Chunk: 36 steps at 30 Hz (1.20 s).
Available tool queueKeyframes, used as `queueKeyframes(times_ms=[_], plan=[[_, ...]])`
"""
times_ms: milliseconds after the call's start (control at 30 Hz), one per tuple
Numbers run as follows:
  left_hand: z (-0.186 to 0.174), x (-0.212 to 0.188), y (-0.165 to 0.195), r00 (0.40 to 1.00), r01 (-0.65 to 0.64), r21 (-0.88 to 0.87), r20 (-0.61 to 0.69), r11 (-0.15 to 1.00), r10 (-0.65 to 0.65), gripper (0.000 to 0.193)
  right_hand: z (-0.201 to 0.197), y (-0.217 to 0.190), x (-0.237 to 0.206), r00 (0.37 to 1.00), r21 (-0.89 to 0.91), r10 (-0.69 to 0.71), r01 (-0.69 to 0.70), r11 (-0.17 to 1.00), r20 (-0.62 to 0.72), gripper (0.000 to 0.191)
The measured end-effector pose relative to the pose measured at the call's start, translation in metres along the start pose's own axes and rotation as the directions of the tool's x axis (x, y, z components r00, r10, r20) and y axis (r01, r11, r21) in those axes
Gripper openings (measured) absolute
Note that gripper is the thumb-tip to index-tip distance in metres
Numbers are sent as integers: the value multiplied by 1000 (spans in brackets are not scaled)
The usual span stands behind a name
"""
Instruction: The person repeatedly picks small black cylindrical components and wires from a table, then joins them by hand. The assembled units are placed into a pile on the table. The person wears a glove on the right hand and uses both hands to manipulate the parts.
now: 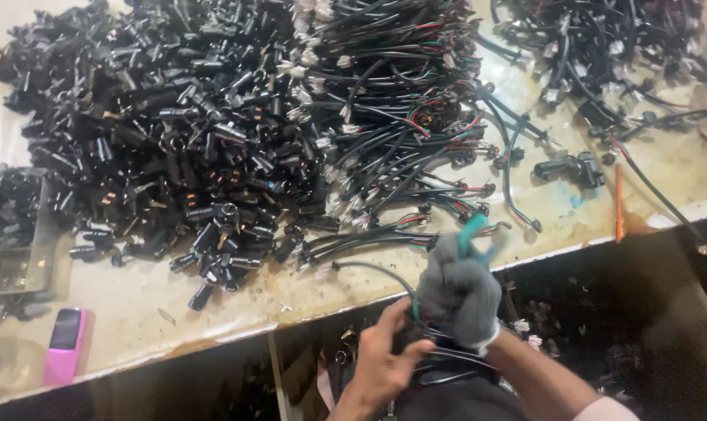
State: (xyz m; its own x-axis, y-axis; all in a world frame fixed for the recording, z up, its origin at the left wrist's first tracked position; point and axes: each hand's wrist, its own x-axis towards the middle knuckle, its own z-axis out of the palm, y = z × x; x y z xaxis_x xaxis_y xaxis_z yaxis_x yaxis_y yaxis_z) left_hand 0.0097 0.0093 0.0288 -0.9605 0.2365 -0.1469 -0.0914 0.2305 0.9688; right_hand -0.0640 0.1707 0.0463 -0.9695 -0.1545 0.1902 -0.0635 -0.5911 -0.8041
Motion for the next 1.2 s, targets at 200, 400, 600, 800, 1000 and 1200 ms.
queueKeyframes(times_ms=[200,400,600,800,1000,1200], plan=[[-5,3,16,916,-264,723,396,638,-69,92,-38,-14,40,974,-937,30,206,281,223,29],[-69,25,6,950,-209,691,-24,692,310,34,-28,-16,35,921,-919,6,387,77,389,40],[-144,71,0,877,272,925,-352,264,328,42,-16,-11,-3,964,-969,120,243,-36,238,24],[-150,71,-27,949,165,981,-186,101,254,49,-46,13,11,925,-961,355,212,-180,137,30],[-166,49,-5,835,-77,875,-206,478,511,48,-66,19,16,965,-966,70,246,83,251,39],[-66,23,14,994,-87,-728,-108,680,12,43,-75,30,4,995,-971,19,86,225,93,32]])
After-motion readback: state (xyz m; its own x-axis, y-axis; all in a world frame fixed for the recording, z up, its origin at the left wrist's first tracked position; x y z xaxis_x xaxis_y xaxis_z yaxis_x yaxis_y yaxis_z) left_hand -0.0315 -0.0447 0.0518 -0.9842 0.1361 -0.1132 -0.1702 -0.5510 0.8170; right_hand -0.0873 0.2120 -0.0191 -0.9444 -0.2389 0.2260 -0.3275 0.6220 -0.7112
